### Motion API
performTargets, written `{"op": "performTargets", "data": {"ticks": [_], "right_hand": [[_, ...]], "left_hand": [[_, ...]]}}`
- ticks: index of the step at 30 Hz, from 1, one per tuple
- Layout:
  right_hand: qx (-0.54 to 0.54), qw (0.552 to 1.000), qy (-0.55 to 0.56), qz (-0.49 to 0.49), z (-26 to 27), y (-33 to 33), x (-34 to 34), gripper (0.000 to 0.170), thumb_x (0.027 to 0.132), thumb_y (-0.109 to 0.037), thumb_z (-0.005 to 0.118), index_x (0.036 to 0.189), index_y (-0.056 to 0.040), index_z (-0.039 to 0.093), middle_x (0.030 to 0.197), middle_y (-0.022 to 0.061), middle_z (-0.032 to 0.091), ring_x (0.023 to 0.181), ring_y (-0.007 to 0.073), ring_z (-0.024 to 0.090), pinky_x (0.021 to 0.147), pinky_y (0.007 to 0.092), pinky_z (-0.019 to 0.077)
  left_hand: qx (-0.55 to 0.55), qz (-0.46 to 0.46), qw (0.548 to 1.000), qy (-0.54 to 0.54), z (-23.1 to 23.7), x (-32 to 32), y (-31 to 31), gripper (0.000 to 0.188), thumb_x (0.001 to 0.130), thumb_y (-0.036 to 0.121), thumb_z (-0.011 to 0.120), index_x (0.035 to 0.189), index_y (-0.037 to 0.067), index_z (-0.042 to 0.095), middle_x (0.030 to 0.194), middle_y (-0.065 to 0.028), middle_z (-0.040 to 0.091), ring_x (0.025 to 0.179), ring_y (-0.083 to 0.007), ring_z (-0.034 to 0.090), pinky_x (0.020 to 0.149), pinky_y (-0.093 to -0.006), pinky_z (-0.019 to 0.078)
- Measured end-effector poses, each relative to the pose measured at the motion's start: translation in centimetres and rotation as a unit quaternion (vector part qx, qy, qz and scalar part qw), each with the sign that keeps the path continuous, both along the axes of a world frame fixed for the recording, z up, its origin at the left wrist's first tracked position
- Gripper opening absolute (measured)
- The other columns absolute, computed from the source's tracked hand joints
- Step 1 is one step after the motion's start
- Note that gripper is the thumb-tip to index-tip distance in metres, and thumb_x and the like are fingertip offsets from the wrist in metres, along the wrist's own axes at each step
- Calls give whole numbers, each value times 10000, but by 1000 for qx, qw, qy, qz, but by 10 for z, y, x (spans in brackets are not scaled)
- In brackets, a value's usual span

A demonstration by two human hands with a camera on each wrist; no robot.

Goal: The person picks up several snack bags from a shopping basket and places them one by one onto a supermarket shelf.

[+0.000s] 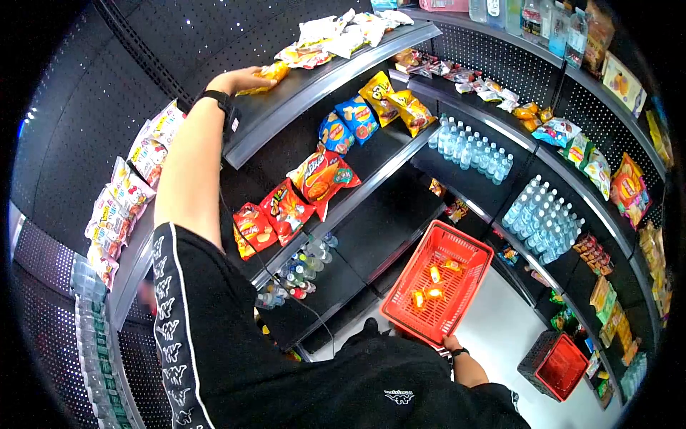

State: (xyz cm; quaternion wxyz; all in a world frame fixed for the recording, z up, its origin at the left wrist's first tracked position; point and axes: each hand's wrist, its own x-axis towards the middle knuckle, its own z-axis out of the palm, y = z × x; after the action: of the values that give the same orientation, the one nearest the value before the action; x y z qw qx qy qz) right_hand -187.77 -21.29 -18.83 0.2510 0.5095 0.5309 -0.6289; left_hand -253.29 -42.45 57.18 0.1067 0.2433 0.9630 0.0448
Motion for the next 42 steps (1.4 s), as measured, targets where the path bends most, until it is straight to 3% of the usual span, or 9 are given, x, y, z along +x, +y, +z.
{"op": "performTargets", "data": {"ticks": [14,16,17,20,21,22,24,37,42], "right_hand": [[14,999,49,-13,-29,1,7,491,932,-305,505,1228,86,492,1038,260,645,761,438,684,472,476,561],[190,969,116,108,-150,5,31,466,900,-319,507,1139,74,579,886,294,664,755,347,706,651,444,569],[96,985,76,121,-105,10,23,460,918,-261,473,1221,84,500,946,196,663,663,302,680,471,418,566],[165,980,90,60,-113,0,24,404,931,-274,479,1162,43,574,875,206,670,678,301,676,485,422,569],[261,954,19,147,-193,-9,31,547,930,-411,512,1197,65,546,1023,249,668,809,376,691,580,452,582],[62,988,78,118,-98,7,21,472,955,-352,454,1279,-11,499,991,214,664,698,359,683,501,461,572],[62,997,27,26,-18,2,8,510,955,-345,518,1228,80,446,996,252,656,588,363,680,436,441,557],[35,999,-20,-4,13,1,-3,508,956,-327,478,1304,33,392,959,207,675,624,279,695,481,416,565],[34,999,-9,-14,14,0,0,423,946,-352,480,1180,-13,575,889,168,693,652,299,694,556,455,561]], "left_hand": [[12,-36,996,83,-4,-52,-26,582,823,435,711,1254,59,601,1135,-85,665,1006,-172,613,868,-320,485],[5,19,981,195,16,-3,-31,546,856,409,688,1240,29,607,1127,-86,675,982,-156,620,884,-297,475],[62,-13,974,218,21,4,-43,533,868,402,679,1234,21,607,1088,-87,682,968,-157,623,891,-294,471],[103,-125,958,238,31,63,-38,528,847,429,694,1154,4,627,947,-78,657,914,-195,630,806,-312,491],[146,-149,933,293,11,105,-32,525,852,412,694,1164,-1,613,1036,-94,623,993,-206,602,856,-319,471],[189,-172,904,343,-14,155,-19,522,857,396,694,1174,-7,600,1125,-111,589,1072,-217,574,906,-326,452],[208,-225,921,240,-69,231,2,530,833,381,716,1193,14,590,1256,-141,511,1178,-238,508,978,-345,406],[124,-204,945,-223,-479,386,126,680,801,527,672,1329,129,515,1459,-268,316,1323,-396,393,1047,-432,393],[148,-188,939,-247,-483,381,111,591,914,491,539,1347,92,474,1503,-255,261,1377,-394,313,1096,-421,333]]}}
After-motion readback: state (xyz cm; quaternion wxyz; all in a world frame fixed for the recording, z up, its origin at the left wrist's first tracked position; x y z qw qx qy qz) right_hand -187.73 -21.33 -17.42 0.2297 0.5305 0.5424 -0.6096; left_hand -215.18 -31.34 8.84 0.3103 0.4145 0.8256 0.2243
